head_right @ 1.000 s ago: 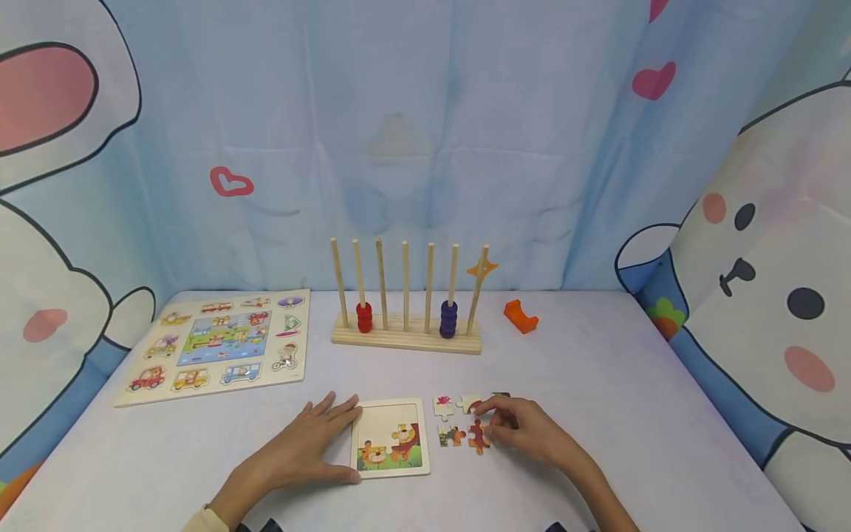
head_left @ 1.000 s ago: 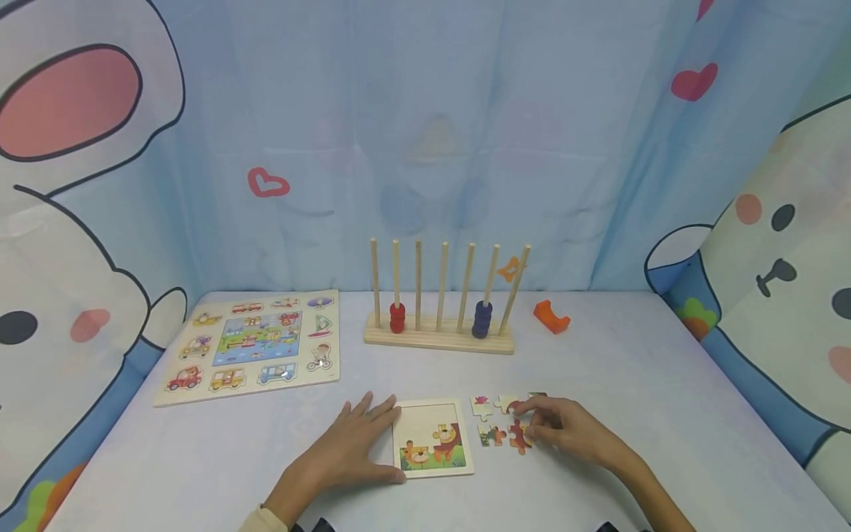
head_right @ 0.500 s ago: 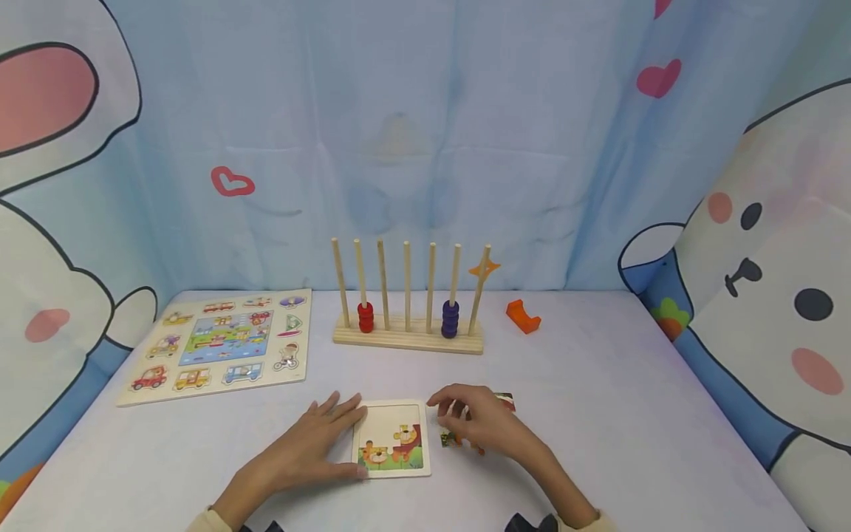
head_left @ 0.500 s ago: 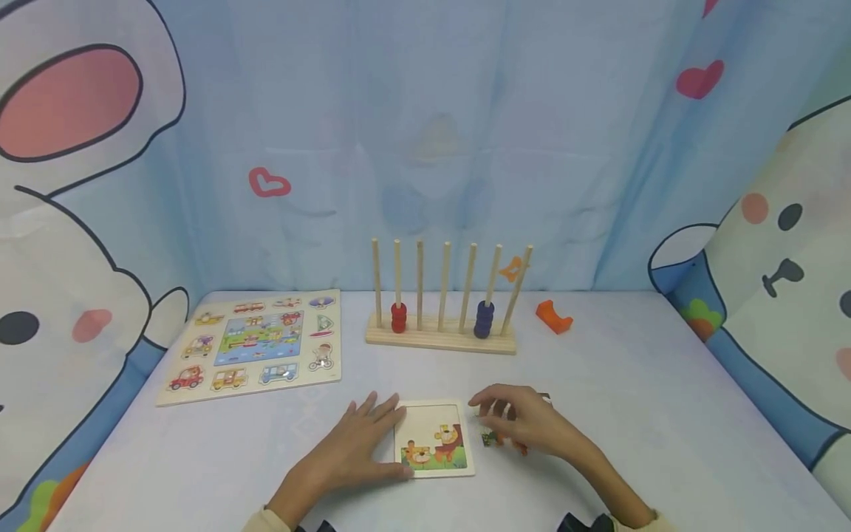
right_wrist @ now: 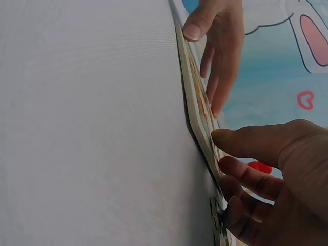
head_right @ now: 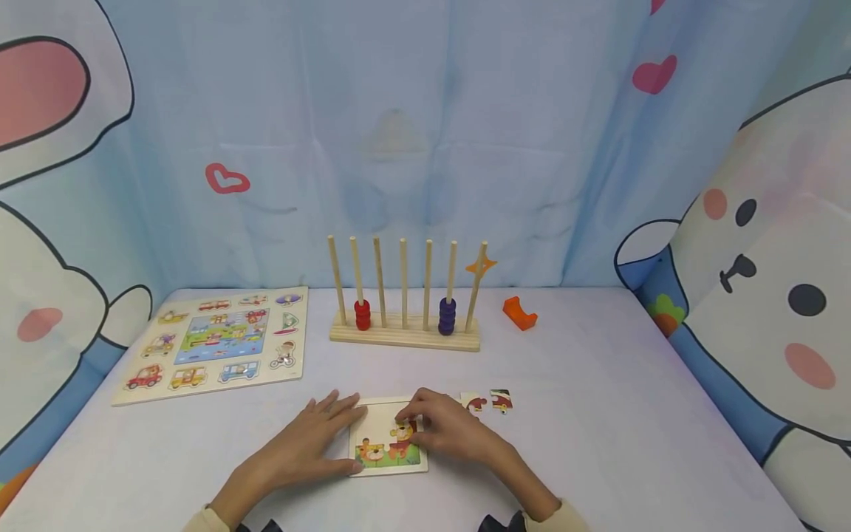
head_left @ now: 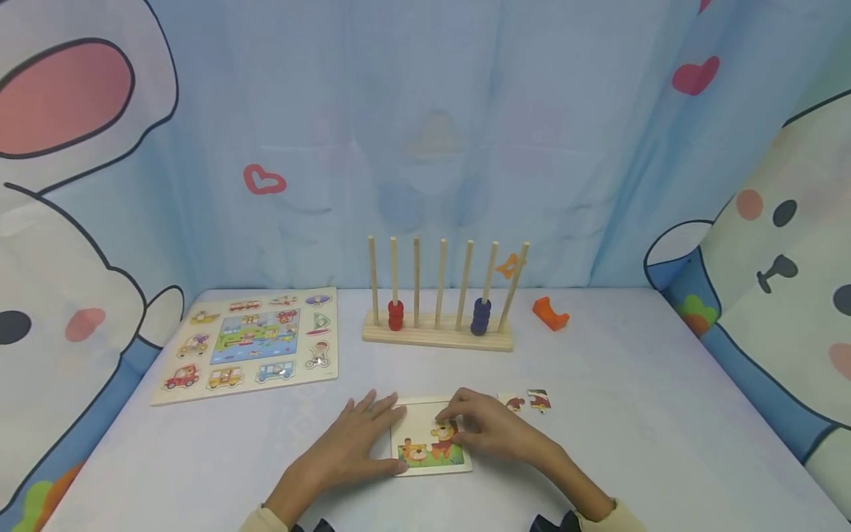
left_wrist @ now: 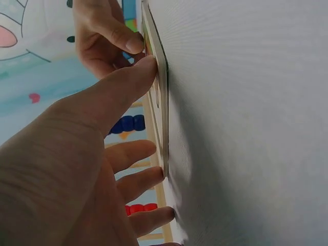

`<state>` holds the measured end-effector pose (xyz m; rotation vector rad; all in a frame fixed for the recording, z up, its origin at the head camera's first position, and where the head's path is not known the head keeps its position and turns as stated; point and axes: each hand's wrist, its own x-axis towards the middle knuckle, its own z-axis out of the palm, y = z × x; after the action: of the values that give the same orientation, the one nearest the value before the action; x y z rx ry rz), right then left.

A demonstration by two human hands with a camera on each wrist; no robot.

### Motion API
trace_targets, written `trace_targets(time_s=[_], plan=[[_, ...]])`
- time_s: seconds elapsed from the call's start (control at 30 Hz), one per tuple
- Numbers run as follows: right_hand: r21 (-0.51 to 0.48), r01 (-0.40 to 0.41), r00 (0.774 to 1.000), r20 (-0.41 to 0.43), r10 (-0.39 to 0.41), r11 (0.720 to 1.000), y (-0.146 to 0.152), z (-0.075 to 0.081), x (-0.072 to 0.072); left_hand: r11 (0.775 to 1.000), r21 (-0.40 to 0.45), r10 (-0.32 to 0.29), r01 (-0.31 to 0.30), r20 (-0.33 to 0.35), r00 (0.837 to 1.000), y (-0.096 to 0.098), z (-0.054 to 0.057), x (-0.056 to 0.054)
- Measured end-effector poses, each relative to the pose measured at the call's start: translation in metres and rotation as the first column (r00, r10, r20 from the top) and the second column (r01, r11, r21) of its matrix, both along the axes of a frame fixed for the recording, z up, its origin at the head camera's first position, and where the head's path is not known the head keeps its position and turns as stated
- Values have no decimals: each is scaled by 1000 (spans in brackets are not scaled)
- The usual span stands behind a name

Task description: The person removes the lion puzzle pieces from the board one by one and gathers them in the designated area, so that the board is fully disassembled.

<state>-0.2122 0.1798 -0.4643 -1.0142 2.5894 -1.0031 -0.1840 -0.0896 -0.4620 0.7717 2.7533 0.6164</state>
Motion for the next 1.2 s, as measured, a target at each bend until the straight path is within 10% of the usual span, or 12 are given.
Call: trace_targets(time_s=[1.2], plan=[[72,33,997,61,-38,997,-6,-1,2,999,32,5,-5,15,1000,-1,6,3]])
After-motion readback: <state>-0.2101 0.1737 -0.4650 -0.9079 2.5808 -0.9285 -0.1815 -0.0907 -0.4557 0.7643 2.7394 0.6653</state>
